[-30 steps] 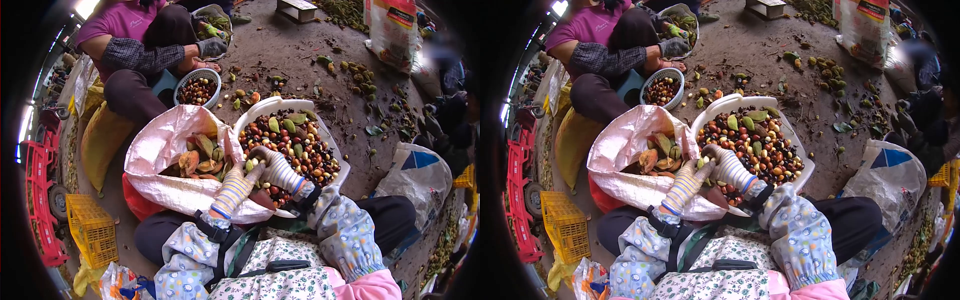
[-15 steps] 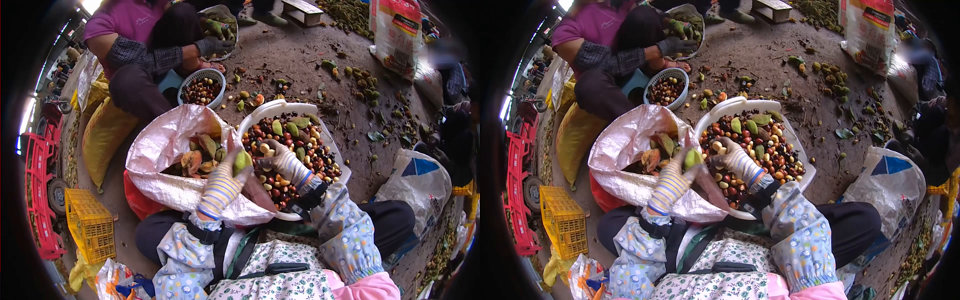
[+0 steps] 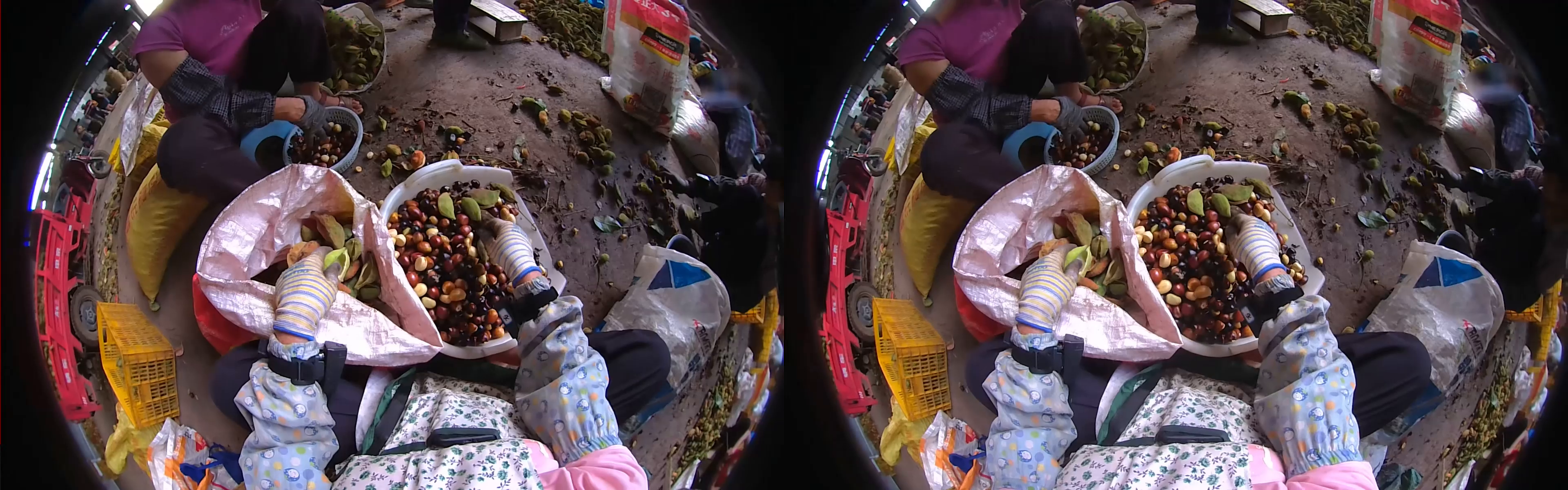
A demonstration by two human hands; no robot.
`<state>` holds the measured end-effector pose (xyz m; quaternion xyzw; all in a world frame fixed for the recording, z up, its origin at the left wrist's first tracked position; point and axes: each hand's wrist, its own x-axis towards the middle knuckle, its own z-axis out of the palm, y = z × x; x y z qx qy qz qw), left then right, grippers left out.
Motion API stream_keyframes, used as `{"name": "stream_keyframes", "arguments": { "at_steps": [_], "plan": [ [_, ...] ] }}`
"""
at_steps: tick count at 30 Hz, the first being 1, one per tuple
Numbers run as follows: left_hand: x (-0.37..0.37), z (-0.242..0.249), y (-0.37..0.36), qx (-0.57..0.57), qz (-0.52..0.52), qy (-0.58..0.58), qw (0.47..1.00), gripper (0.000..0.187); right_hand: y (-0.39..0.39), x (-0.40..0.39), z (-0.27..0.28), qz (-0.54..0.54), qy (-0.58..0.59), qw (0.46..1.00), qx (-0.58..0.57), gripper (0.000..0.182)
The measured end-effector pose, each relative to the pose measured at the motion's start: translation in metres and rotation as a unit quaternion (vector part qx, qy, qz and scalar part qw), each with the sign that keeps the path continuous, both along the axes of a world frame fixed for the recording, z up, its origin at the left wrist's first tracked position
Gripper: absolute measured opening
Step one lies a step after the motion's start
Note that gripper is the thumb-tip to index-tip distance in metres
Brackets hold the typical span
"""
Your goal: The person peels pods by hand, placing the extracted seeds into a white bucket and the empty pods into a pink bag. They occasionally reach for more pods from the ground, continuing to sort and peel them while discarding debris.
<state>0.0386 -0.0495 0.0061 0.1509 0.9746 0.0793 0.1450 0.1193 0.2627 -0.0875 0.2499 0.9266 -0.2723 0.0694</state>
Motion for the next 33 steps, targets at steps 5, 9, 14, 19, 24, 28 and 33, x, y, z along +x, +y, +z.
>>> {"name": "stream_keyframes", "arguments": {
  "at_steps": [5,9,14,19,24,28,33],
  "plan": [
    [-0.004,0.002,0.002,-0.052,-0.015,-0.045,0.997,0.037,-0.009,-0.007,0.007,0.012,-0.204,0.977,0.061,0.039],
    [-0.004,-0.007,-0.002,-0.03,-0.016,-0.052,0.998,0.041,-0.012,0.002,-0.011,-0.003,-0.163,0.984,0.073,0.036],
    [-0.011,-0.013,-0.018,0.171,0.052,-0.034,0.983,0.044,-0.003,0.0,0.003,0.024,-0.191,0.981,0.038,0.038],
    [-0.021,-0.018,-0.026,0.216,0.068,0.007,0.974,0.048,0.008,0.004,-0.001,0.124,0.059,0.96,-0.244,0.038],
    [-0.007,0.01,-0.016,0.269,0.033,-0.059,0.961,0.045,-0.027,0.003,0.06,0.066,0.106,0.842,-0.525,0.041],
    [-0.005,0.018,-0.009,0.089,0.021,-0.057,0.994,0.031,-0.053,0.006,0.083,0.075,0.105,0.748,-0.651,0.042],
    [-0.015,0.0,-0.015,0.32,0.053,-0.087,0.942,0.026,-0.072,0.009,0.103,0.045,0.087,0.742,-0.663,0.036]
  ]
}}
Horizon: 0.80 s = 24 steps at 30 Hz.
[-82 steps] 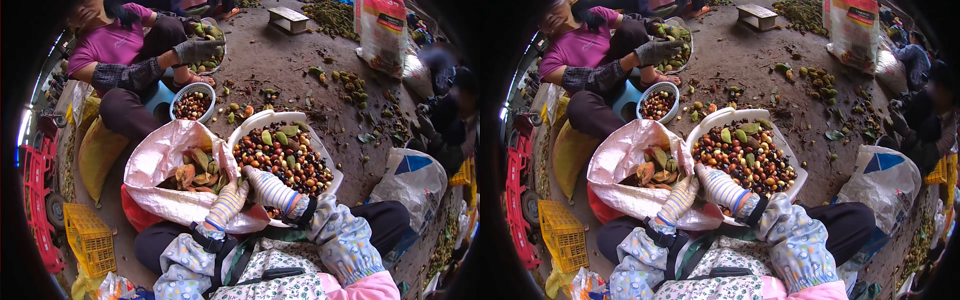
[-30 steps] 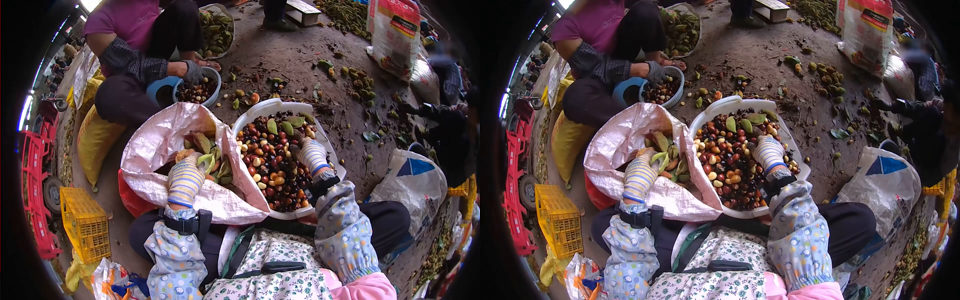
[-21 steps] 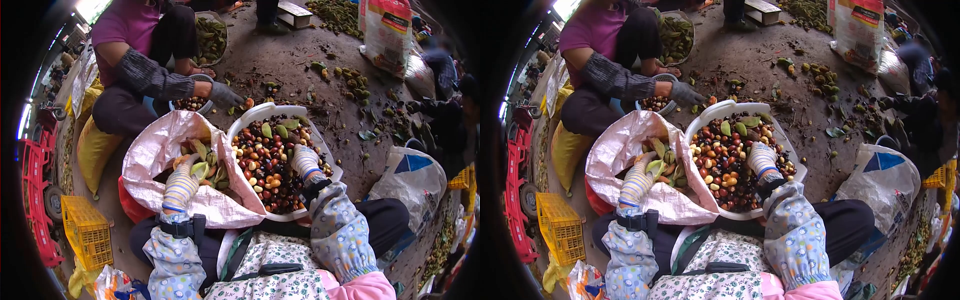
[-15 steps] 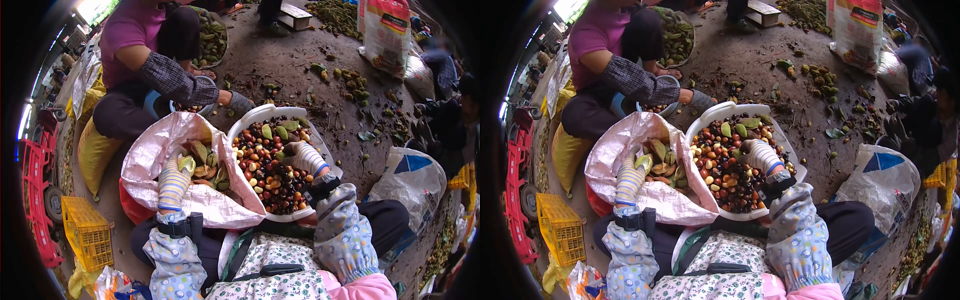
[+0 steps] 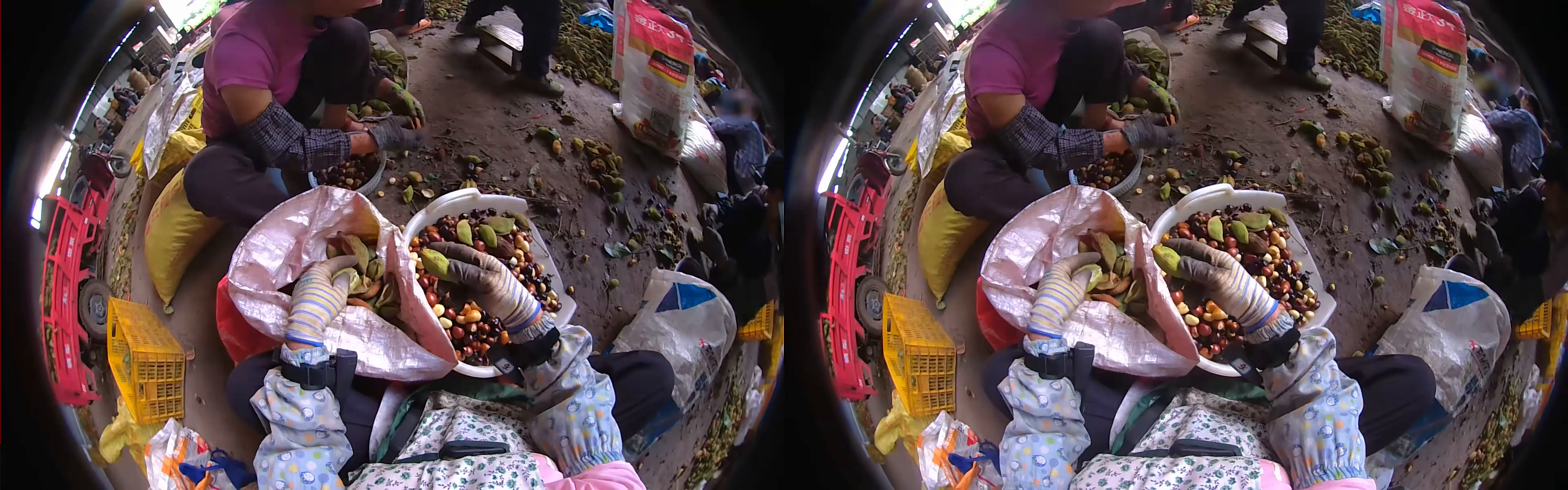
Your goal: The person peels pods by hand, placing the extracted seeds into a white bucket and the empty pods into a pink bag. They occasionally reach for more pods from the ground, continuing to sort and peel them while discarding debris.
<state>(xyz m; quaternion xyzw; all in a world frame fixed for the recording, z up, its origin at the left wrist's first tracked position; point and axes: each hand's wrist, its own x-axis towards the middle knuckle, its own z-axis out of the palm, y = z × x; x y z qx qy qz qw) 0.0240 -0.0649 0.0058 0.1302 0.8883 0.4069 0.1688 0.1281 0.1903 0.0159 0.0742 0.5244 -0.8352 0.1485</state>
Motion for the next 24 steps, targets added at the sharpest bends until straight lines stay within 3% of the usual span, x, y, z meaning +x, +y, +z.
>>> {"name": "stream_keyframes", "arguments": {
  "at_steps": [2,3,4,7,9,10,13,16,19,21,24],
  "plan": [
    [0.002,0.005,0.002,-0.119,0.028,0.05,0.991,0.025,-0.005,-0.002,0.003,0.0,0.033,0.999,0.007,0.035],
    [0.003,0.015,0.007,-0.179,0.041,0.074,0.98,0.025,-0.007,-0.002,0.007,0.002,-0.028,0.999,-0.04,0.034],
    [0.006,0.007,0.005,-0.16,0.02,0.164,0.973,0.026,-0.007,-0.001,0.005,0.004,-0.027,0.999,-0.022,0.035],
    [0.016,0.002,0.024,0.042,-0.058,0.209,0.975,0.025,-0.01,0.001,0.003,0.027,0.0,0.999,0.032,0.035],
    [0.032,-0.004,0.038,0.2,-0.106,-0.032,0.974,0.028,-0.011,0.001,0.0,0.05,0.012,0.996,0.068,0.036],
    [0.037,0.003,0.044,0.195,-0.15,-0.087,0.965,0.029,-0.009,0.001,-0.004,0.062,0.012,0.994,0.086,0.037],
    [0.041,0.003,0.05,0.274,-0.058,-0.288,0.916,0.028,-0.008,0.0,-0.014,0.014,-0.006,0.998,0.056,0.041],
    [0.048,-0.004,0.061,0.36,0.064,-0.319,0.874,0.029,-0.02,-0.003,-0.013,-0.061,0.035,0.997,-0.041,0.051],
    [0.055,-0.017,0.066,0.419,0.119,-0.346,0.831,0.029,-0.043,-0.003,-0.042,-0.108,0.141,0.984,-0.001,0.06],
    [0.059,-0.021,0.063,0.438,0.128,-0.379,0.805,0.029,-0.044,-0.002,-0.047,-0.114,0.139,0.982,0.054,0.052],
    [0.048,-0.02,0.056,0.386,0.125,-0.426,0.809,0.043,-0.042,-0.002,-0.046,-0.089,0.152,0.977,0.122,0.037]
  ]
}}
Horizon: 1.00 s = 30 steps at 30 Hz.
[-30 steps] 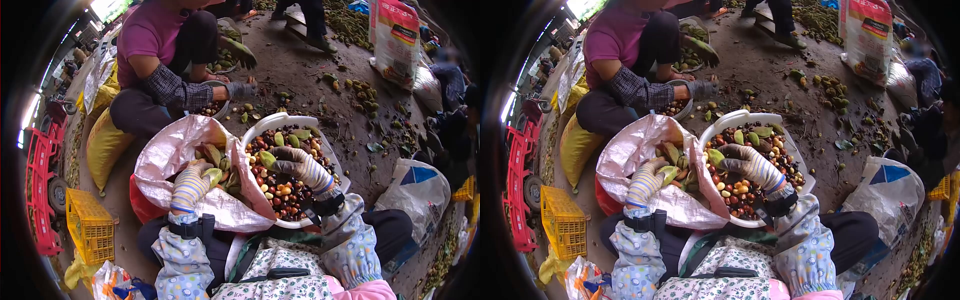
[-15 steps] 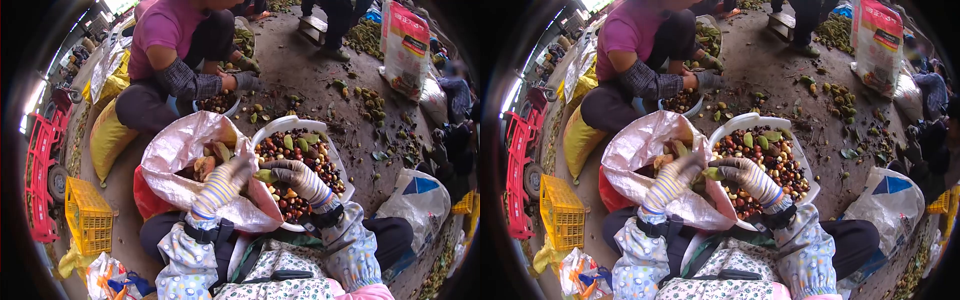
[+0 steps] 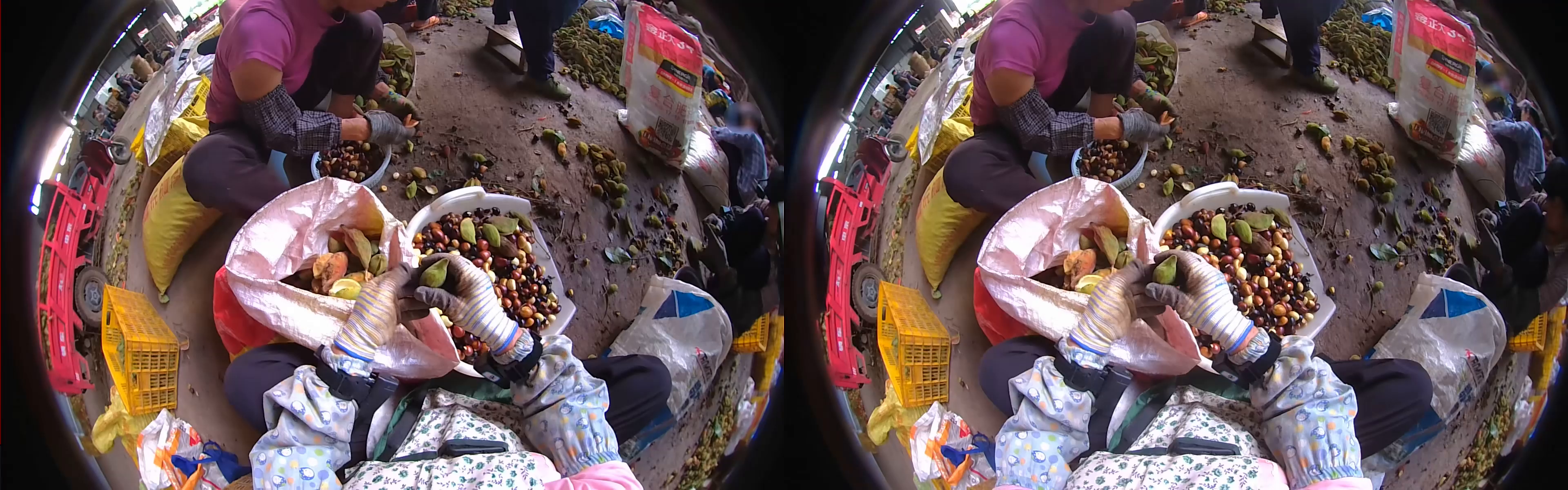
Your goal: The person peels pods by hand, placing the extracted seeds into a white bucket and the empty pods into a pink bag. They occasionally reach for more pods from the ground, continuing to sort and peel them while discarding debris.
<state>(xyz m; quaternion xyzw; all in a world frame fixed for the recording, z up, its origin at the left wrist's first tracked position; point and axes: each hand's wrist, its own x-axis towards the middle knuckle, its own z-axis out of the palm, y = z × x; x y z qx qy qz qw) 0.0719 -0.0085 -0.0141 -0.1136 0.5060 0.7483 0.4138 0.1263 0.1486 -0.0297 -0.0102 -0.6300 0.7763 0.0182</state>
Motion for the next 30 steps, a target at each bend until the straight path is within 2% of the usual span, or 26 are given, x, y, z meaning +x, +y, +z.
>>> {"name": "stream_keyframes", "arguments": {
  "at_steps": [1,2,3,7,8,11,12,13,16,18,20,23,24,27,28,30],
  "plan": [
    [-0.003,0.007,0.0,-0.012,-0.012,-0.022,1.0,0.046,0.0,0.001,0.003,0.005,-0.003,1.0,-0.007,0.034],
    [-0.001,0.011,0.002,-0.045,-0.02,0.027,0.998,0.053,0.0,0.002,0.008,0.009,-0.006,1.0,-0.013,0.032],
    [0.001,0.017,0.004,-0.043,-0.043,0.049,0.997,0.049,0.0,0.003,0.012,0.014,-0.009,1.0,-0.019,0.03],
    [0.005,0.035,0.008,-0.042,-0.126,0.114,0.985,0.042,0.005,0.007,0.008,-0.019,0.033,0.985,0.169,0.025],
    [0.004,0.033,0.009,-0.046,-0.147,0.116,0.981,0.042,0.006,0.008,0.003,-0.015,0.036,0.983,0.179,0.026],
    [0.007,0.015,0.009,-0.079,-0.171,0.133,0.973,0.041,0.005,0.01,-0.013,0.018,0.016,0.993,0.114,0.024],
    [0.004,0.017,0.009,-0.089,-0.179,0.122,0.972,0.04,0.008,0.009,-0.009,0.066,0.001,0.998,0.013,0.024],
    [0.003,0.017,0.008,-0.101,-0.188,0.107,0.971,0.039,0.009,0.009,-0.007,0.08,-0.006,0.997,-0.013,0.023],
    [0.006,0.023,0.008,-0.06,-0.172,0.131,0.974,0.041,0.011,0.009,0.004,0.13,-0.026,0.986,-0.1,0.021],
    [0.004,0.02,0.007,-0.041,-0.185,0.123,0.974,0.044,0.012,0.009,0.008,0.098,-0.034,0.991,-0.088,0.022],
    [0.011,0.013,0.008,-0.029,-0.13,0.148,0.98,0.045,0.008,0.014,0.014,0.079,-0.066,0.99,-0.093,0.027],
    [0.011,0.022,0.012,-0.037,-0.105,0.142,0.983,0.044,0.011,0.011,0.003,0.137,-0.066,0.962,-0.228,0.031],
    [0.012,0.022,0.014,-0.029,-0.091,0.142,0.985,0.043,0.012,0.01,-0.002,0.098,-0.076,0.975,-0.182,0.037],
    [0.011,0.019,0.019,-0.01,-0.05,0.118,0.992,0.042,0.008,0.006,-0.012,0.122,-0.076,0.922,-0.359,0.042],
    [0.013,0.017,0.019,-0.004,-0.039,0.101,0.994,0.042,0.004,0.007,-0.016,0.076,-0.083,0.924,-0.366,0.045],
    [0.014,0.014,0.02,-0.056,-0.044,0.137,0.988,0.038,0.006,0.009,-0.013,0.07,-0.118,0.926,-0.351,0.045]
  ]
}}
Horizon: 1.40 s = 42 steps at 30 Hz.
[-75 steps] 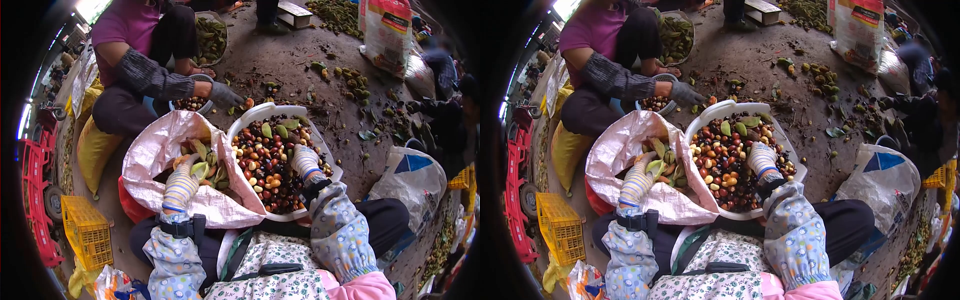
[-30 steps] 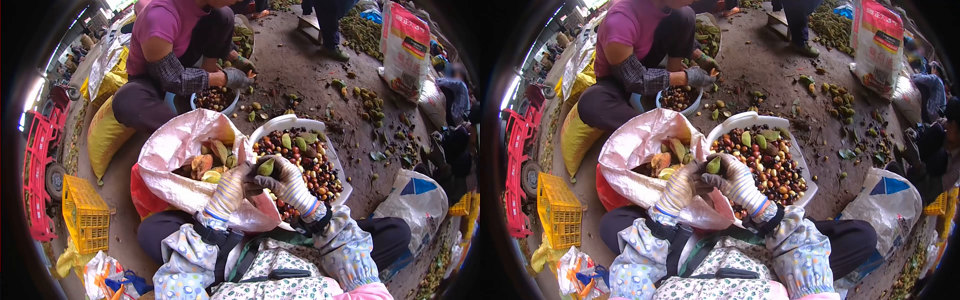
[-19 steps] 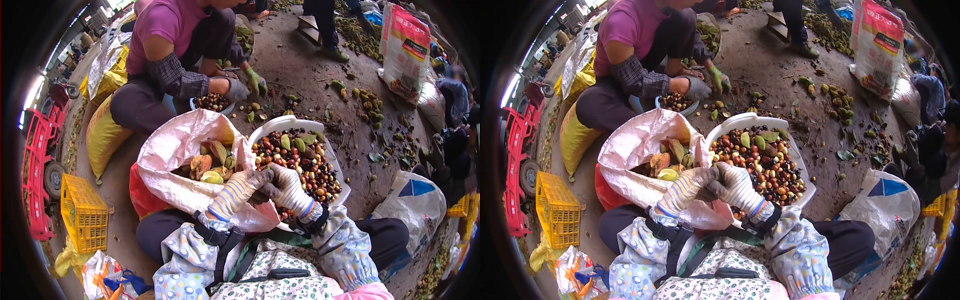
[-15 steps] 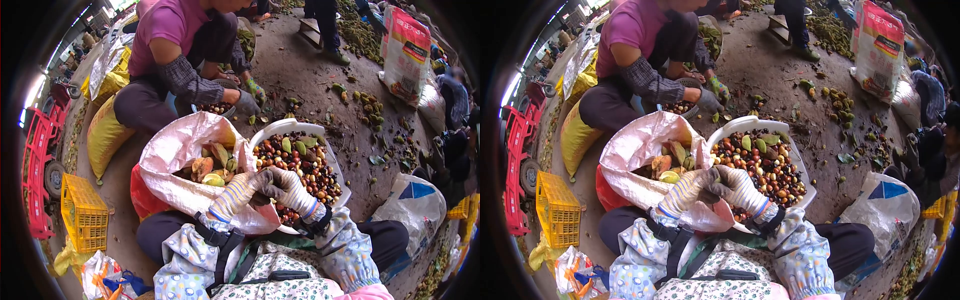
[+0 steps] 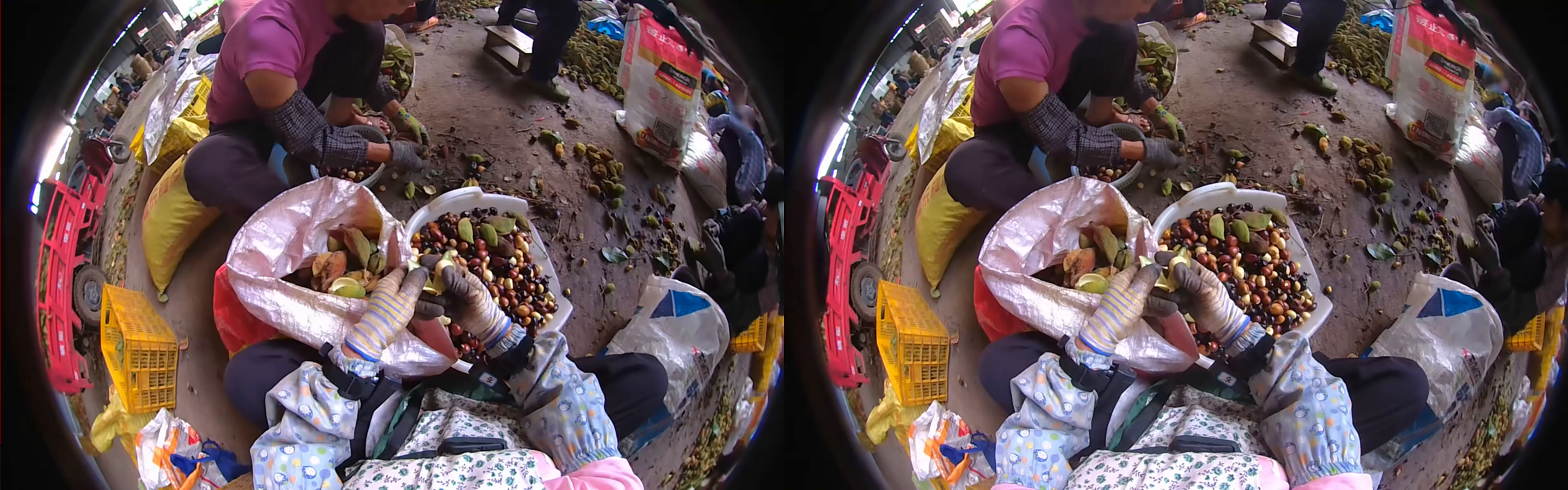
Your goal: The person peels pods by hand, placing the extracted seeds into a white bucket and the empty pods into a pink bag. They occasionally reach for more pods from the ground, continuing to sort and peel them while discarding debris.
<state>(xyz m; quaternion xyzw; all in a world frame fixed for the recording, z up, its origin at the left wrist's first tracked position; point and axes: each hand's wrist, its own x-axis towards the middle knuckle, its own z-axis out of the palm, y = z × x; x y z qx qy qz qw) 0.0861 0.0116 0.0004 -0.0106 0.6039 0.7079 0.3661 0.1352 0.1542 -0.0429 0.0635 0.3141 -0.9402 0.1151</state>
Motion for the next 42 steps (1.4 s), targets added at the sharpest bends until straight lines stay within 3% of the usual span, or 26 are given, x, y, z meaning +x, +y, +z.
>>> {"name": "stream_keyframes", "arguments": {
  "at_steps": [1,2,5,7,9,10,13,14,17,18,19,21,22,24,25,28,29,31,33,37,39,40,41,42],
  "plan": [
    [-0.001,-0.002,-0.001,-0.025,0.0,0.022,0.999,0.036,0.001,-0.002,0.002,0.004,-0.014,1.0,0.01,0.045],
    [-0.009,-0.039,-0.007,-0.101,-0.019,0.155,0.983,0.026,0.007,-0.005,-0.001,-0.004,0.032,0.991,0.127,0.046],
    [-0.01,-0.04,-0.009,-0.172,-0.028,0.26,0.95,0.019,0.009,-0.012,0.007,-0.088,0.136,0.921,0.353,0.055],
    [-0.007,-0.036,-0.005,-0.15,-0.012,0.263,0.953,0.016,0.012,-0.013,0.015,-0.12,0.184,0.775,0.593,0.053],
    [-0.005,-0.04,-0.004,-0.176,-0.02,0.316,0.932,0.015,0.011,-0.011,0.018,-0.142,0.227,0.633,0.727,0.049],
    [-0.003,-0.036,-0.004,-0.195,-0.025,0.288,0.937,0.015,0.01,-0.011,0.018,-0.144,0.213,0.622,0.739,0.042],
    [0.002,-0.019,-0.001,-0.254,-0.081,0.302,0.915,0.03,0.015,-0.013,0.014,0.006,0.087,0.64,0.764,0.036],
    [0.004,-0.011,0.0,-0.274,-0.097,0.326,0.899,0.034,0.016,-0.012,0.009,-0.024,0.108,0.627,0.771,0.027],
    [-0.001,-0.031,-0.008,-0.241,-0.071,0.345,0.904,0.019,0.018,-0.014,-0.017,-0.127,0.134,0.845,0.502,0.021],
    [-0.006,-0.026,-0.01,-0.25,-0.066,0.34,0.904,0.021,0.02,-0.013,0.003,-0.075,0.005,0.936,0.345,0.021],
    [-0.01,-0.017,-0.013,-0.286,-0.073,0.358,0.886,0.021,0.026,-0.015,-0.001,-0.077,-0.024,0.949,0.304,0.022],
    [-0.021,-0.008,-0.022,-0.322,-0.047,0.453,0.83,0.02,0.038,-0.017,-0.016,-0.088,-0.043,0.943,0.317,0.032],
    [-0.023,0.0,-0.025,-0.377,-0.018,0.467,0.8,0.019,0.041,-0.018,-0.029,-0.084,0.012,0.89,0.449,0.035],
    [-0.031,0.007,-0.038,-0.417,-0.008,0.505,0.756,0.024,0.045,-0.016,-0.053,-0.066,0.115,0.722,0.679,0.043],
    [-0.037,0.004,-0.049,-0.433,-0.007,0.519,0.737,0.029,0.039,-0.014,-0.01,0.061,0.024,0.636,0.769,0.055],
    [-0.044,0.005,-0.065,-0.511,-0.041,0.478,0.713,0.052,0.029,-0.011,-0.023,0.022,0.055,0.722,0.69,0.037],
    [-0.045,0.006,-0.066,-0.526,-0.067,0.472,0.705,0.051,0.027,-0.007,-0.021,0.059,0.044,0.729,0.68,0.034],
    [-0.046,0.009,-0.065,-0.551,-0.119,0.46,0.686,0.049,0.007,-0.003,-0.004,0.179,0.075,0.629,0.753,0.041],
    [-0.043,0.021,-0.059,-0.561,-0.157,0.41,0.702,0.043,-0.011,0.004,0.003,0.196,0.103,0.591,0.776,0.049],
    [-0.039,0.03,-0.063,-0.534,-0.193,0.375,0.733,0.038,-0.042,0.024,-0.021,0.155,0.13,0.671,0.713,0.024],
    [-0.038,0.034,-0.065,-0.502,-0.215,0.357,0.758,0.037,-0.053,0.036,-0.012,0.25,0.151,0.721,0.628,0.015],
    [-0.035,0.033,-0.065,-0.515,-0.218,0.36,0.747,0.036,-0.059,0.039,-0.026,0.247,0.175,0.73,0.613,0.016],
    [-0.034,0.036,-0.064,-0.508,-0.228,0.316,0.768,0.035,-0.066,0.043,-0.04,0.244,0.199,0.737,0.598,0.017],
    [-0.034,0.035,-0.064,-0.517,-0.257,0.331,0.746,0.034,-0.071,0.041,-0.034,0.241,0.223,0.744,0.582,0.019]
  ]
}}
